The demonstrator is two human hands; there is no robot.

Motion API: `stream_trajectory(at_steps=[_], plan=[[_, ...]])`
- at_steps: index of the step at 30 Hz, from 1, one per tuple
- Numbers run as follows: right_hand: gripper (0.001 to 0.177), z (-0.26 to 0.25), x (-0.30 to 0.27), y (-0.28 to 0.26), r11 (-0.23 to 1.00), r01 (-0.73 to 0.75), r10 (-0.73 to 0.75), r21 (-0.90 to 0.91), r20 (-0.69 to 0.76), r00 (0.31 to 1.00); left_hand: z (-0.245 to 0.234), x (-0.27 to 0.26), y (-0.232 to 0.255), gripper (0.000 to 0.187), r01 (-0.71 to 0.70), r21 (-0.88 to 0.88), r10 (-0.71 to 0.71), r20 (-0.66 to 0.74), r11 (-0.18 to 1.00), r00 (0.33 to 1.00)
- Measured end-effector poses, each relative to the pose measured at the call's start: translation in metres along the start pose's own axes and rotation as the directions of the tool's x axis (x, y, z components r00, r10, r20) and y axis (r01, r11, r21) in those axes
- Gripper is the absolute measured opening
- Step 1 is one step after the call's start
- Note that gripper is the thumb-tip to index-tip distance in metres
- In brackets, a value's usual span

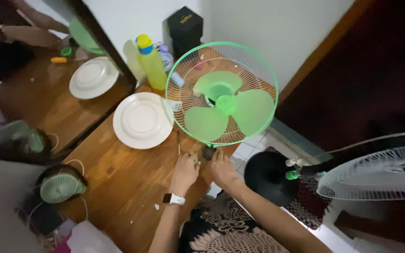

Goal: The person disassembles a green and white electric fan by removing the front grille, fan blades, and rear grille using a screwdriver and hands. They then wipe the fan motor housing with a tissue. The video ends before reassembly is shown.

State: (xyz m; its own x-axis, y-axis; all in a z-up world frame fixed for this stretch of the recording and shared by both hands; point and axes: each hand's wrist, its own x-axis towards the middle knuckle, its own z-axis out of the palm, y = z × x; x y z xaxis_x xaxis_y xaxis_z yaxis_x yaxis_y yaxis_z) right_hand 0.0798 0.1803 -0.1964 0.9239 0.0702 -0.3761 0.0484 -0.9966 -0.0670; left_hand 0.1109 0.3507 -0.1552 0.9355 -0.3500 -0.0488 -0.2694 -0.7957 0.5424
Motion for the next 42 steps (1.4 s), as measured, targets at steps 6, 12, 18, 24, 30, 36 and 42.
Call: stream_trajectory(at_steps=[6, 12, 18, 24, 30, 36, 42], plan=[[0.023, -0.061, -0.058, 0.047, 0.955, 0.255, -0.252, -0.153, 0.040, 0.967, -0.051, 0.031, 0.081, 0.026, -0.288, -0.145, 0.242, -0.270, 0.947, 0.932], [0.037, -0.156, -0.162, 0.113, 0.811, 0.038, 0.369, 0.584, -0.560, 0.742, -0.068, 0.048, 0.204, 0.030, -0.389, -0.385, 0.364, -0.138, 0.837, 0.921], [0.030, -0.194, -0.262, 0.170, 0.303, -0.044, 0.783, 0.952, -0.222, 0.581, -0.040, 0.040, 0.299, 0.041, -0.377, -0.562, 0.483, 0.046, 0.736, 0.874], [0.016, -0.167, -0.317, 0.210, 0.188, 0.502, 0.577, 0.844, -0.509, 0.639, -0.004, 0.019, 0.357, 0.062, -0.502, -0.656, 0.690, 0.040, 0.564, 0.723], [0.005, -0.112, -0.324, 0.269, 0.040, 0.699, 0.648, 0.714, -0.551, 0.526, 0.029, 0.003, 0.387, 0.100, -0.624, -0.638, 0.784, -0.051, 0.450, 0.618], [0.021, -0.084, -0.332, 0.331, -0.060, 0.396, 0.886, 0.916, -0.133, 0.443, 0.067, 0.001, 0.388, 0.054, -0.465, -0.608, 0.564, -0.034, 0.644, 0.825], [0.030, -0.063, -0.335, 0.357, -0.105, 0.201, 0.903, 0.974, 0.009, 0.429, 0.090, -0.002, 0.387, 0.049, -0.199, -0.716, 0.310, 0.026, 0.669, 0.950]])
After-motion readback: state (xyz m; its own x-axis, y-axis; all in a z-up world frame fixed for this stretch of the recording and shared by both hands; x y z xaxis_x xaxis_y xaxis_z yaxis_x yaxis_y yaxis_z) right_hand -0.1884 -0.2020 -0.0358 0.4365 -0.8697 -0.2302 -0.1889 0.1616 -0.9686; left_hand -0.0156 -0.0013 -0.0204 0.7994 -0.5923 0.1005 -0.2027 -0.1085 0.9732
